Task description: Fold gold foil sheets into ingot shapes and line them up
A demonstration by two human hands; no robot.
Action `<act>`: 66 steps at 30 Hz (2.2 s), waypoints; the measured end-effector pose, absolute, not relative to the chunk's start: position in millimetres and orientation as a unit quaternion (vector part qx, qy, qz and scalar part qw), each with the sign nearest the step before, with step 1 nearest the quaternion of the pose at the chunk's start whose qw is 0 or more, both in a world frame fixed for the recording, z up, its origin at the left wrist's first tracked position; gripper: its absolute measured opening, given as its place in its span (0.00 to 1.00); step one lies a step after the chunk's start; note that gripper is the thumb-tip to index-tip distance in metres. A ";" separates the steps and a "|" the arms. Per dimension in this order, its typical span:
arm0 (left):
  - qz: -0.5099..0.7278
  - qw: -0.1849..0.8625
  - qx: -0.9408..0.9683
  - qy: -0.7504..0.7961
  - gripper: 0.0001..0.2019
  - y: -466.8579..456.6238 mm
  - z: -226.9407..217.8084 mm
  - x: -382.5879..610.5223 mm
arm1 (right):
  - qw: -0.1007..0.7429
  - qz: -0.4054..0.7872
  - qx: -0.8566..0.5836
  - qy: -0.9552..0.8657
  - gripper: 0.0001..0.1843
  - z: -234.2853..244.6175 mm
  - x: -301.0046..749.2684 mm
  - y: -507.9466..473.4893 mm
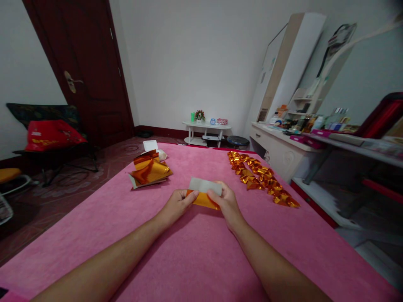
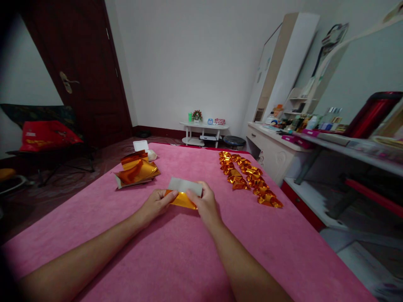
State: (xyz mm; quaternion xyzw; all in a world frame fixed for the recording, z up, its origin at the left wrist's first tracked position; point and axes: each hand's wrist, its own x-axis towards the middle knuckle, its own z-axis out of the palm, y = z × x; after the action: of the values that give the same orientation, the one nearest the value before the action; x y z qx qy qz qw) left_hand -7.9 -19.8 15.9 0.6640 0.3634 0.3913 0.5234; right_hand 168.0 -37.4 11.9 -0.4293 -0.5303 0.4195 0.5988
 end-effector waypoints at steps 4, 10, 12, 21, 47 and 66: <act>0.316 0.512 0.694 0.395 0.26 -2.4 14.5 -20.3 | 0.556 0.365 -0.508 -0.547 0.22 11.9 164.0 -44.1; 0.390 0.282 0.759 0.438 0.14 25.3 19.1 -33.0 | 0.476 0.377 -0.575 -0.549 0.16 6.4 166.8 -48.7; 0.383 0.173 0.811 0.408 0.10 18.3 23.1 -32.4 | 0.473 0.380 -0.586 -0.537 0.15 2.3 167.9 -47.0; 0.304 0.084 0.913 0.258 0.20 -28.1 9.0 -27.5 | 0.466 0.429 -0.590 -0.501 0.12 -5.2 174.0 -41.0; 0.173 0.133 0.966 0.135 0.13 -9.3 23.3 -19.9 | 0.301 0.200 -0.459 -0.812 0.13 9.7 193.9 -69.1; 0.226 0.024 0.968 0.107 0.10 -11.9 5.3 -17.3 | 0.330 0.263 -0.532 -0.735 0.15 5.2 188.0 -62.9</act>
State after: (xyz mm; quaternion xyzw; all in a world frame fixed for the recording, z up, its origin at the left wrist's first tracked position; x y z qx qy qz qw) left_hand -17.3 -11.9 5.3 0.9679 0.1068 0.2261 0.0241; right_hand 188.0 -62.9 5.2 -0.5315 -0.7345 0.2626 0.3302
